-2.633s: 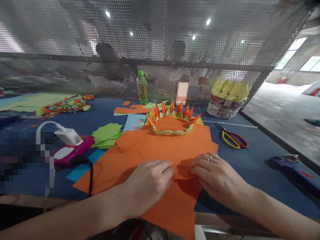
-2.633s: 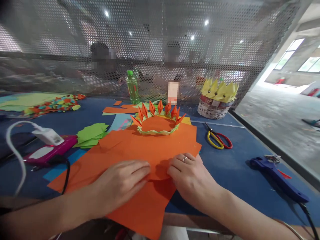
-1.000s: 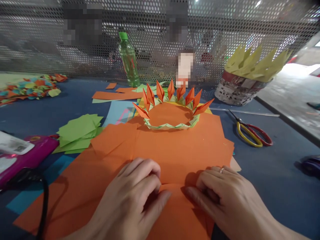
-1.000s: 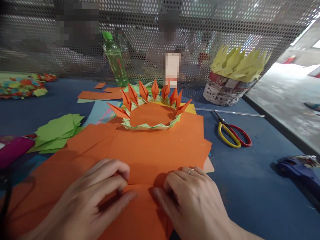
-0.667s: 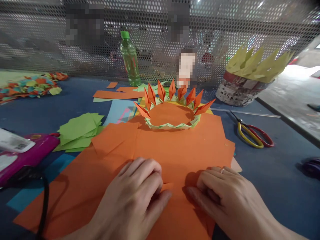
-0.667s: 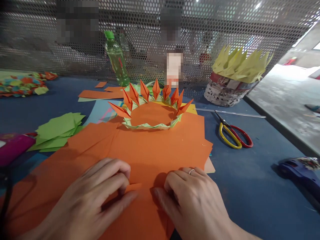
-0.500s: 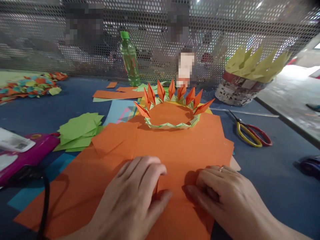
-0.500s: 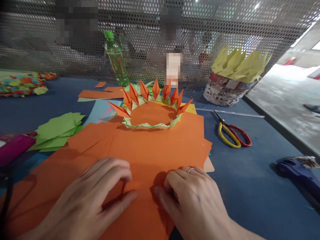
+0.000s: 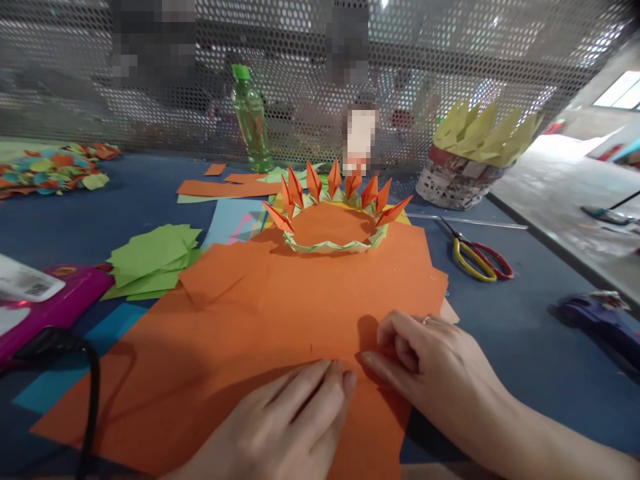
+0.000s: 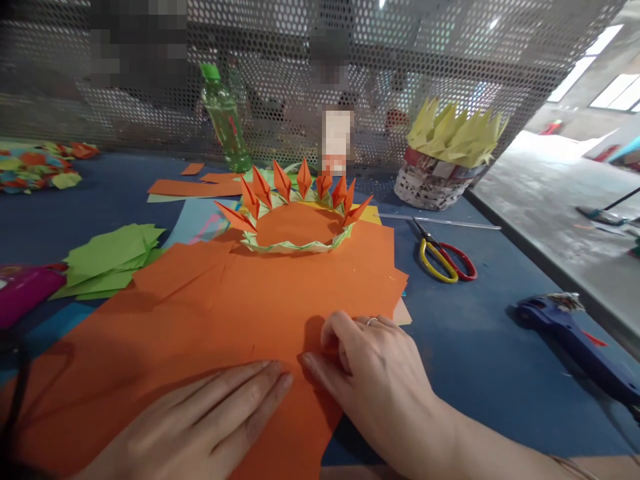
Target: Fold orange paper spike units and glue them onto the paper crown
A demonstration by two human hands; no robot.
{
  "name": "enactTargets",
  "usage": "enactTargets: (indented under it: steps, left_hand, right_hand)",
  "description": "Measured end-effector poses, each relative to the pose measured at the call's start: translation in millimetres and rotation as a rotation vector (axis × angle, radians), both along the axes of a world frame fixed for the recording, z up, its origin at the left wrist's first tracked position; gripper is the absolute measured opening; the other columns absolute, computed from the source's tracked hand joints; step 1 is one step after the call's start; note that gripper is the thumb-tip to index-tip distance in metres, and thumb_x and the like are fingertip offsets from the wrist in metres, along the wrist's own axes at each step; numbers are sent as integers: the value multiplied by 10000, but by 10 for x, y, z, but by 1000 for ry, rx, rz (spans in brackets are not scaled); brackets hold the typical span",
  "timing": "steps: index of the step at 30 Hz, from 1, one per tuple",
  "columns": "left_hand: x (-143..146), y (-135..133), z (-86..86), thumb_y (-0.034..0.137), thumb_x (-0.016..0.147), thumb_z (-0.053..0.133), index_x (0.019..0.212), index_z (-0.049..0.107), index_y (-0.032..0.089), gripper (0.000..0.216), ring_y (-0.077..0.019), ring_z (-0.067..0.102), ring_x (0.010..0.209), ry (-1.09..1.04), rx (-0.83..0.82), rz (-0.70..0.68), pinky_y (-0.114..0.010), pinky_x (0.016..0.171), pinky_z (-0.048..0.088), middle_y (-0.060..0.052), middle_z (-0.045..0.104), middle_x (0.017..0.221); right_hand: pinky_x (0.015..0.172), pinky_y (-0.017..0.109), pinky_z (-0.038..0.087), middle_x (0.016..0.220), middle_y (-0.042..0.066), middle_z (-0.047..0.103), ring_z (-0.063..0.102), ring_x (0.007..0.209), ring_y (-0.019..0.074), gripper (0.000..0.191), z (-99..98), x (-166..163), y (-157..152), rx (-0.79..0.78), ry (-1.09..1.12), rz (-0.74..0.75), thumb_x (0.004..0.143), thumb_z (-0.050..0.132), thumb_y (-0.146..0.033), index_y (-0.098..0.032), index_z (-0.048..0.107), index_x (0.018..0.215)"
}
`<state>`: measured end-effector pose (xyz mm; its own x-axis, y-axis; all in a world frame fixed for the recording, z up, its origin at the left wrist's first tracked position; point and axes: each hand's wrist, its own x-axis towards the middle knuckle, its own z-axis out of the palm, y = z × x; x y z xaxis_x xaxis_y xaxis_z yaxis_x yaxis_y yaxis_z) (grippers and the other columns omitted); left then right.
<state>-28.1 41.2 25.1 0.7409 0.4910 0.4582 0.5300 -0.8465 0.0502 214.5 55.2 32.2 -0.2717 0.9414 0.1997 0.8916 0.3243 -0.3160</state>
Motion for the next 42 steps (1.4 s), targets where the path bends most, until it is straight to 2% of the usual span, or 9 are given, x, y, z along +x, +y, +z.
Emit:
enactTargets:
  steps: [4, 5, 8, 10, 15, 18, 26, 35, 42]
  left_hand:
    - [20, -1, -89, 129, 960, 407, 1203, 699, 178, 382, -187, 647, 1065, -40, 144, 4, -232, 907, 534, -56, 716, 1187]
    - [30, 0, -101, 126, 957, 418, 1176, 711, 177, 369, -190, 642, 1056, -46, 171, 7, -237, 899, 532, -61, 719, 1164]
    - [53, 8, -94, 122, 964, 431, 1089, 732, 125, 326, -220, 617, 1074, 91, 85, 21, -276, 908, 519, -84, 701, 1178]
    - [65, 25, -96, 111, 971, 401, 1043, 737, 127, 345, -204, 617, 970, 16, 130, -27, -271, 841, 523, -69, 712, 1071]
    - [102, 61, -139, 73, 944, 391, 1100, 710, 109, 357, -198, 592, 952, -16, 146, -28, -273, 853, 513, -76, 695, 1067]
    - [101, 47, -89, 70, 958, 370, 1095, 712, 100, 369, -198, 604, 962, 7, 126, -17, -274, 884, 513, -80, 699, 1083]
    - [-95, 59, 37, 101, 968, 348, 1264, 656, 139, 429, -205, 622, 1113, 64, 79, -64, -303, 1033, 496, -79, 693, 1221]
    - [-311, 12, -190, 47, 961, 265, 1251, 655, 157, 499, -201, 601, 1200, -61, 176, 40, -351, 1113, 441, -50, 685, 1277]
    - [-331, -1, -251, 63, 937, 355, 1284, 649, 140, 462, -222, 598, 1215, -16, 219, 46, -374, 1103, 467, -82, 674, 1296]
  right_hand:
    - [525, 270, 338, 621, -70, 565, 545, 530, 170, 272, 28, -65, -47, -2, -6, -37, 809, 772, -324, -246, 558, 958]
    - [559, 285, 375, 684, -51, 600, 578, 588, 185, 296, 33, -91, -61, 0, 8, -34, 814, 767, -324, -248, 555, 1006]
    - [727, 379, 458, 930, 18, 661, 631, 846, 255, 318, 35, -168, -102, -13, 45, -24, 864, 717, -361, -261, 533, 1103]
    - [796, 443, 457, 1016, 39, 649, 612, 934, 284, 277, 21, -198, -125, -33, 36, -32, 912, 662, -390, -268, 524, 1119]
    - [848, 497, 441, 1046, 66, 618, 583, 975, 308, 345, -13, -185, -157, -8, -21, -76, 930, 646, -429, -246, 502, 1186]
    - [872, 498, 441, 1069, 78, 622, 588, 994, 307, 362, 10, -157, -168, -1, -43, -63, 930, 656, -413, -231, 499, 1201]
    - [856, 492, 451, 1085, 65, 629, 606, 974, 285, 358, 46, 8, -208, -45, -49, -20, 951, 639, -421, -250, 480, 1223]
    - [867, 504, 439, 1138, 56, 634, 598, 1018, 283, 374, 57, 67, -214, -76, -42, 19, 960, 634, -394, -272, 459, 1267]
    - [893, 475, 429, 1155, 49, 616, 566, 1056, 263, 378, 22, 196, -205, -118, -9, 62, 968, 605, -232, -301, 459, 1310]
